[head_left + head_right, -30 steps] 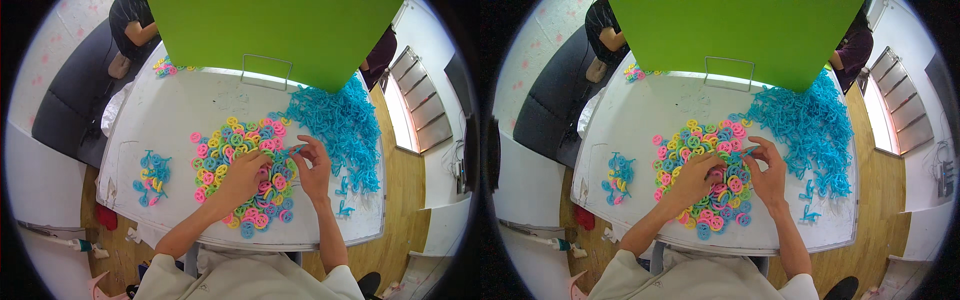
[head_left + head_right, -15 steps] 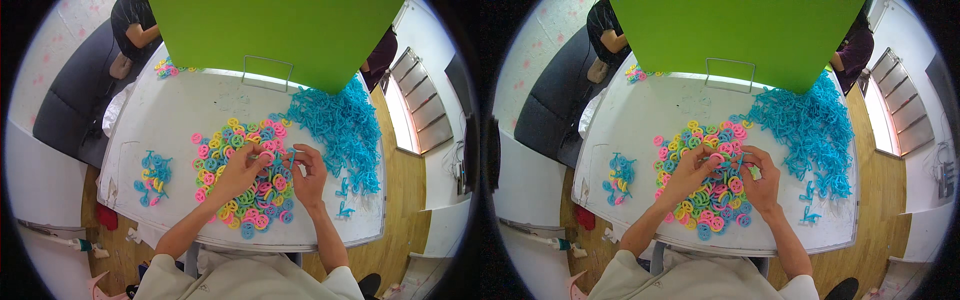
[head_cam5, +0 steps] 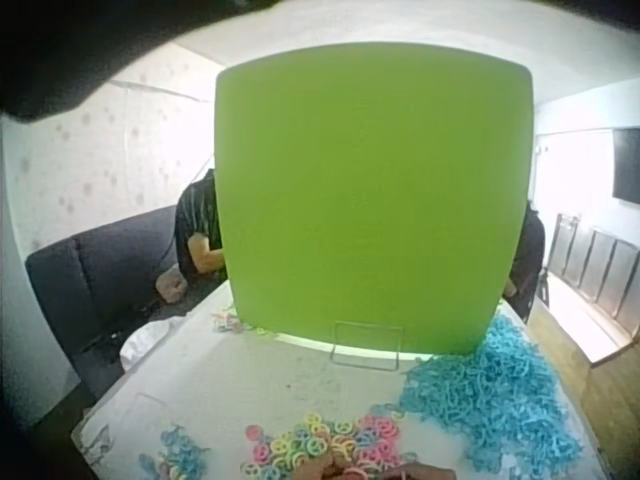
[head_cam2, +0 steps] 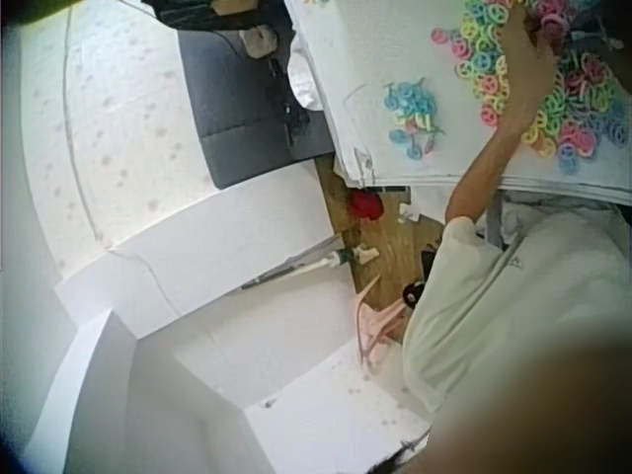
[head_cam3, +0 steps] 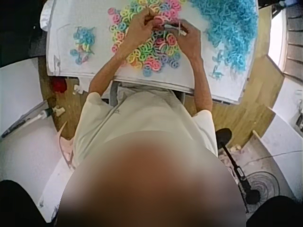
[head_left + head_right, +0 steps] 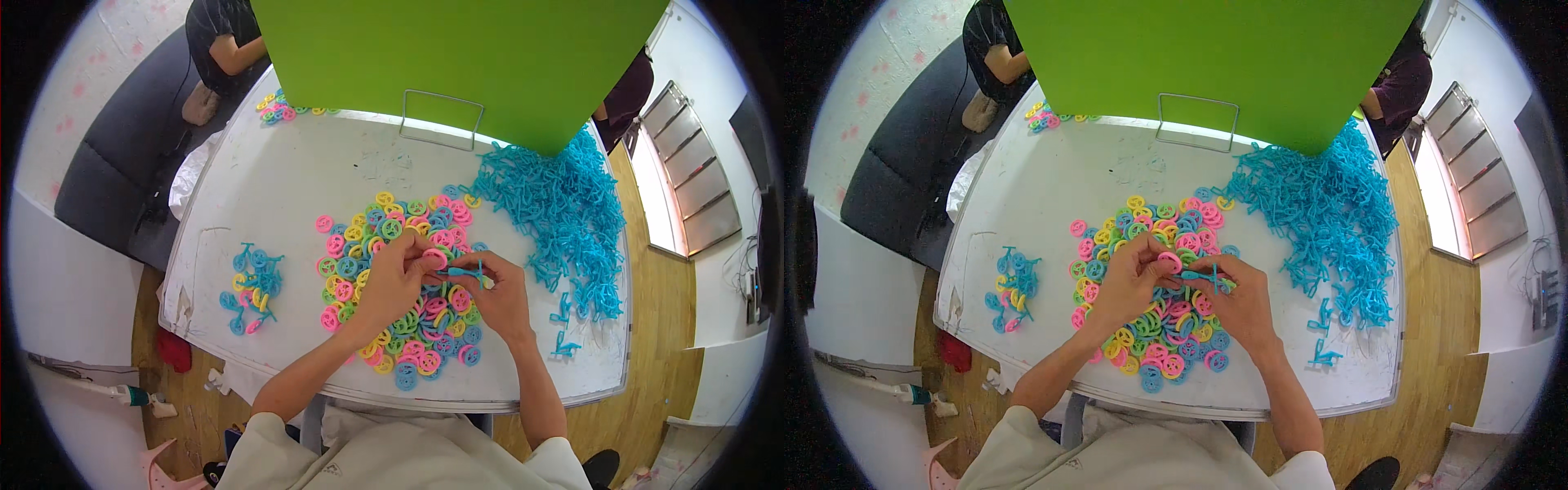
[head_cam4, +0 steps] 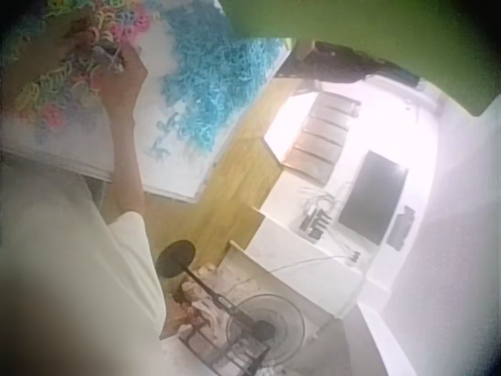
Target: Connecting colorful plastic chain links together while sitting at a workbench.
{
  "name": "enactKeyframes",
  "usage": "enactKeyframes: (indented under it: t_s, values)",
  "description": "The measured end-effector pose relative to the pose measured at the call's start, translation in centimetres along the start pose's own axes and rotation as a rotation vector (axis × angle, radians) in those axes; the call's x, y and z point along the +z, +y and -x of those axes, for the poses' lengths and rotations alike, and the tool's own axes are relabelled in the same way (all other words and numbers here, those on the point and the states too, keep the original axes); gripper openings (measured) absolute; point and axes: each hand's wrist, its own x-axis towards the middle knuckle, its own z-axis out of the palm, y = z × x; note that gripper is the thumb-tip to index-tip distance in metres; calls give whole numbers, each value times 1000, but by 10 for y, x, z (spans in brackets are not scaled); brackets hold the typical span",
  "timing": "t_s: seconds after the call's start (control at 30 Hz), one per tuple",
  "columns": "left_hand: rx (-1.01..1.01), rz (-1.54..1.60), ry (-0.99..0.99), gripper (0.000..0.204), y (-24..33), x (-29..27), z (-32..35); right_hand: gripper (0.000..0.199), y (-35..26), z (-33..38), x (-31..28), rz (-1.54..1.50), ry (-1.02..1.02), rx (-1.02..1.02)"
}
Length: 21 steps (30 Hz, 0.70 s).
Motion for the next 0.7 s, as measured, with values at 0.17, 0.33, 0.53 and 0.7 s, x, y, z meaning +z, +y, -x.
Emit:
enactKeyframes:
  t_s: [0.17, 0.33, 0.53, 0.7]
  values:
    - [6, 22, 19, 1, 0, 3, 0, 11, -4, 2, 0, 39, 38, -34]
    - [43, -54, 55, 2, -1, 5, 2, 9, -14, 1, -4, 7, -21, 136]
    - [103, -329, 60, 16, 1, 10, 6, 12, -3, -1, -4, -137, -55, 194]
    - [241, -141, -16, 34, -2, 10, 5, 13, -3, 0, -2, -325, -24, 266]
